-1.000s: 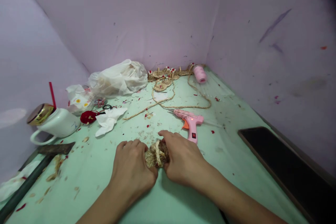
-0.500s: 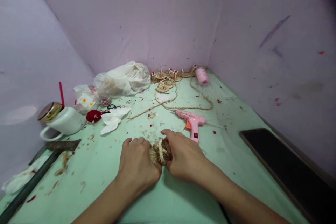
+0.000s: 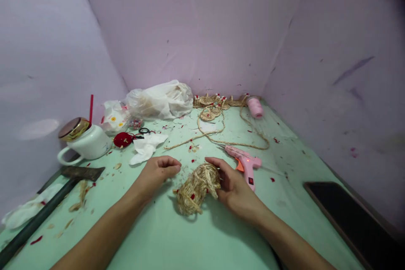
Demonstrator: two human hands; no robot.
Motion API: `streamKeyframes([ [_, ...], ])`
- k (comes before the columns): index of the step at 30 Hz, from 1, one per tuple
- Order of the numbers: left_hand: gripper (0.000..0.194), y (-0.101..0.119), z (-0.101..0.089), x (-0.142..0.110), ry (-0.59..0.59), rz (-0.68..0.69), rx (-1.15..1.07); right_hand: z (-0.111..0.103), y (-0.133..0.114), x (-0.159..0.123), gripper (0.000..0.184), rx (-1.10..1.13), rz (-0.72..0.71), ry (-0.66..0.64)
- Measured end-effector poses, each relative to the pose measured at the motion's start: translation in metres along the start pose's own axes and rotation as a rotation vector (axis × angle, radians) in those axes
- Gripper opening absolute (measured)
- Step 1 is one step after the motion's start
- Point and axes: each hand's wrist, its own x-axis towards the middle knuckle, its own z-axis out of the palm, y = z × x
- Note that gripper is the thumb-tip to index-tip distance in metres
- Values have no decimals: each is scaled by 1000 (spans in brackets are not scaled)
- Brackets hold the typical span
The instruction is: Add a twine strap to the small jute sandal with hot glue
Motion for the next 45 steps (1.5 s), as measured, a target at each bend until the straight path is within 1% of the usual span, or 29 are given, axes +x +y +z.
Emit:
streamKeyframes([
  [1, 18, 0, -2, 2, 2, 6, 0, 0, -2, 1, 59, 55, 22, -1],
  [2, 18, 0, -3, 4, -26, -1, -6, 1, -4, 3, 57, 104, 40, -2],
  [5, 22, 0, -3, 5, -193, -79, -82, 3, -10, 7, 55, 237, 96, 5],
  [6, 23, -1, -2, 5, -226, -103, -114, 4, -12, 8, 55, 277, 111, 22],
  [7, 22, -3, -1, 4, -245, -119, -141, 5, -12, 10, 54, 312, 124, 53],
  [9, 20, -5, 2, 1, -266, -137, -178, 8, -13, 12, 50, 366, 154, 154],
  [11, 17, -9, 4, 0, -267, -137, -216, 12, -14, 13, 46, 425, 207, 254],
  [12, 16, -11, 4, 0, -264, -135, -240, 13, -15, 13, 44, 461, 246, 275],
  [13, 15, -13, 5, 0, -261, -133, -268, 15, -17, 12, 41, 500, 281, 272],
  [15, 14, -16, 7, 1, -269, -130, -323, 19, -22, 9, 36, 568, 331, 192],
  [18, 15, -20, 9, 3, -284, -112, -383, 23, -29, 4, 33, 632, 349, 36],
  [21, 19, -21, 12, 3, -265, -73, -380, 27, -32, 0, 35, 640, 363, -37],
  [23, 21, -21, 15, 1, -249, -60, -339, 28, -30, 0, 35, 621, 369, -34],
  [24, 21, -21, 16, 0, -225, -57, -310, 28, -28, 0, 33, 607, 371, -11],
  [26, 20, -19, 17, -3, -138, -47, -236, 28, -23, 0, 30, 564, 375, 78],
  [28, 13, -16, 18, -5, -39, -5, -133, 28, -19, 1, 33, 493, 361, 176],
  [30, 7, -13, 18, -8, 2, 59, -26, 28, -16, 1, 38, 424, 345, 221],
  [32, 8, -12, 18, -11, -25, 104, 62, 29, -15, 1, 39, 367, 347, 219],
  [35, 13, -13, 20, -15, -53, 131, 200, 32, -17, 1, 34, 298, 353, 216],
  [38, 16, -16, 22, -18, -22, 211, 372, 36, -17, 0, 32, 250, 325, 218],
  [41, 17, -18, 23, -21, 12, 300, 504, 39, -16, -4, 27, 156, 267, 206],
  [43, 17, -17, 23, -22, 36, 320, 548, 40, -17, -7, 25, 68, 210, 198],
  [45, 17, -15, 23, -23, 55, 309, 564, 42, -18, -10, 25, -9, 156, 193],
])
